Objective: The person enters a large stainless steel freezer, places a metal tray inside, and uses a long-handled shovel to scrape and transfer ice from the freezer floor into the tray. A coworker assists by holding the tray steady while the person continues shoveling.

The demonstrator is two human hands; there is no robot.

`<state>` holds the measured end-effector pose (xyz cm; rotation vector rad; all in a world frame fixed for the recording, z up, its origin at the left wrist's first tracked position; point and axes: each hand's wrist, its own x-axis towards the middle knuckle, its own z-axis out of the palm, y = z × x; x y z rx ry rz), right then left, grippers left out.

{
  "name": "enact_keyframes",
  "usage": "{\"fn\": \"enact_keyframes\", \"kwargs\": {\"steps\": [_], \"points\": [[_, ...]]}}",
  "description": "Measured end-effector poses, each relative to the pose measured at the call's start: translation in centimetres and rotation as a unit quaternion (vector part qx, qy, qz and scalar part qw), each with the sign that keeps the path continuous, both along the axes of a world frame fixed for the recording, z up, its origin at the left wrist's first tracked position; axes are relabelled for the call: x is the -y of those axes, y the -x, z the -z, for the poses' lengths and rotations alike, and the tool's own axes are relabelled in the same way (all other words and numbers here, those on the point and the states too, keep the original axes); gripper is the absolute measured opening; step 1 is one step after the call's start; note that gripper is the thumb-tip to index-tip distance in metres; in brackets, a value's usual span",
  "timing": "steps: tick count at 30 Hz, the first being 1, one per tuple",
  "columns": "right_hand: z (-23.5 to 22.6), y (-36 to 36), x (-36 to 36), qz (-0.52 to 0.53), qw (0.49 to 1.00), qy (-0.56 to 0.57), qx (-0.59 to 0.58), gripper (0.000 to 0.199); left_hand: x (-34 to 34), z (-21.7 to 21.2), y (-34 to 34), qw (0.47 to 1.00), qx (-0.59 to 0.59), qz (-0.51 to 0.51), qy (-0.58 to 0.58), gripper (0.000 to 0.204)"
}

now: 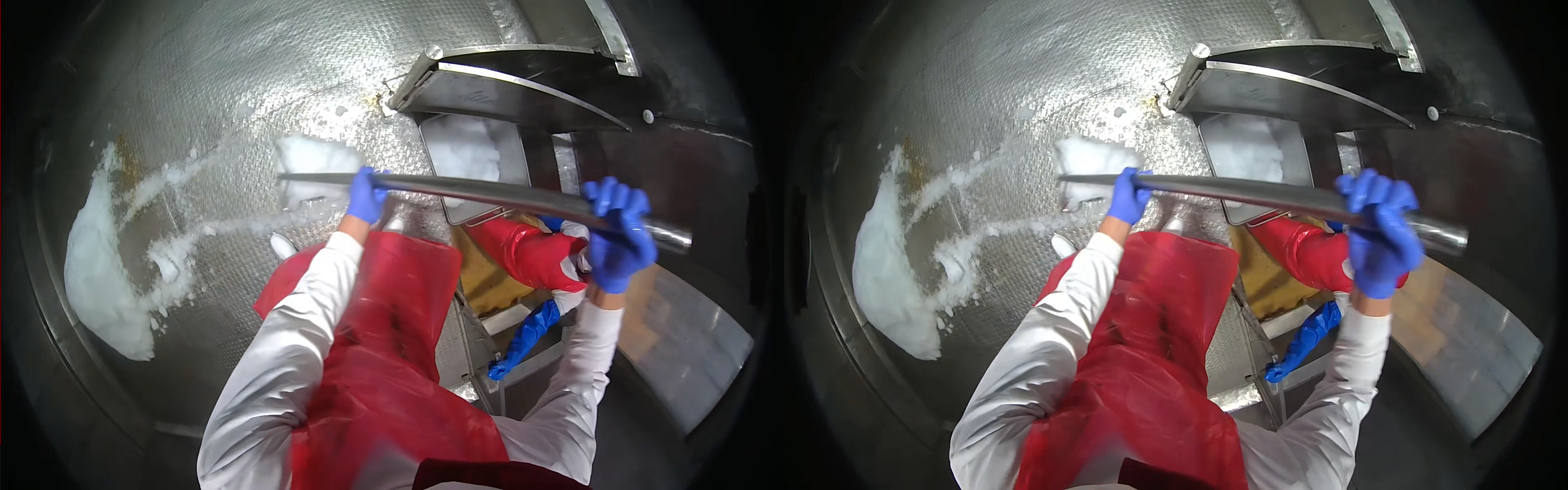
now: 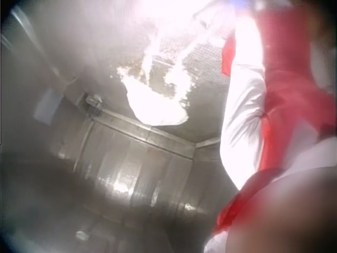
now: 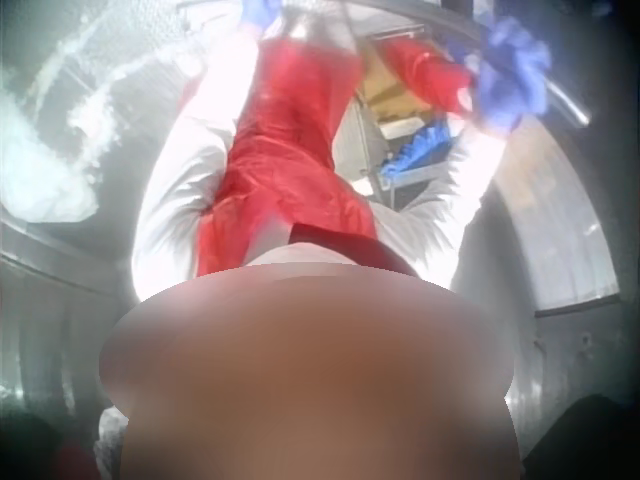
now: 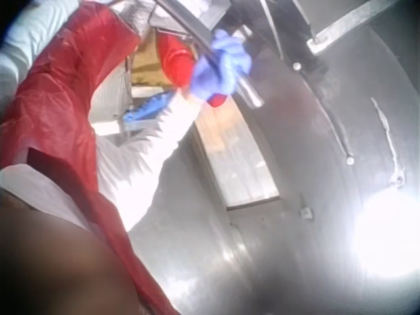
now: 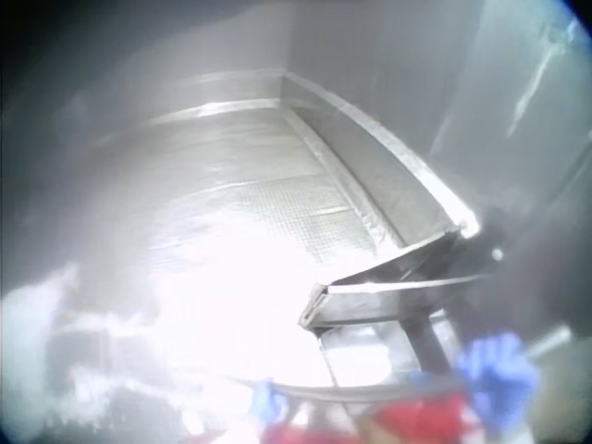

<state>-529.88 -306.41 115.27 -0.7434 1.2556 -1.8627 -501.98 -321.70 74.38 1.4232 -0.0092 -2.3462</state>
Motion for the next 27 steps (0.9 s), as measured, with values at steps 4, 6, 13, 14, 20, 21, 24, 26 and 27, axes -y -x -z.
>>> {"fn": "enact_keyframes", "kwargs": {"steps": [4, 6, 13, 14, 20, 21, 24, 26, 27], "points": [[-8.0, 1.9, -0.3, -0.037, 0.994, 0.014, -0.106, 0.019, -4.3, -7.0, 7.2, 0.895, -0.007, 0.106, 0.433, 0.018], [-12.4, 0.6, 0.2, -0.079, 0.982, 0.02, -0.17, 0.019, -4.8, -7.5, 10.6, 0.978, -0.181, -0.044, 0.093, 0.01], [-18.8, -4.0, -4.1, -0.015, 0.967, 0.044, -0.252, 0.019, -7.1, -14.3, 8.1, 0.961, -0.252, -0.052, -0.105, 0.015], [-18.7, -5.0, -4.7, -0.016, 0.97, 0.046, -0.237, 0.02, -7.5, -15.0, 6.7, 0.963, -0.248, -0.044, -0.1, 0.016], [-8.1, -14.8, -3.4, 0.003, 0.996, 0.009, -0.09, 0.026, -4.4, -10.2, -13.9, 0.982, -0.177, -0.066, 0.008, 0.018], [-5.3, -17.6, -1.6, -0.019, 0.997, -0.002, -0.073, 0.027, -3.1, -7.2, -18.8, 0.986, -0.156, -0.053, -0.007, 0.017], [3.3, -27.3, 2.9, -0.067, 0.997, -0.03, 0.02, 0.03, 0.0, -3.9, -33.0, 0.987, 0.01, -0.16, -0.02, 0.012], [9.1, -34.7, 5.0, -0.053, 0.989, -0.046, 0.13, 0.029, 4.0, -3.2, -44.7, 0.975, 0.102, -0.196, -0.013, 0.008], [11.6, -38.7, 6.1, -0.062, 0.982, -0.048, 0.174, 0.025, 6.1, -3.7, -49.4, 0.958, 0.221, -0.184, 0.0, 0.009]]}}
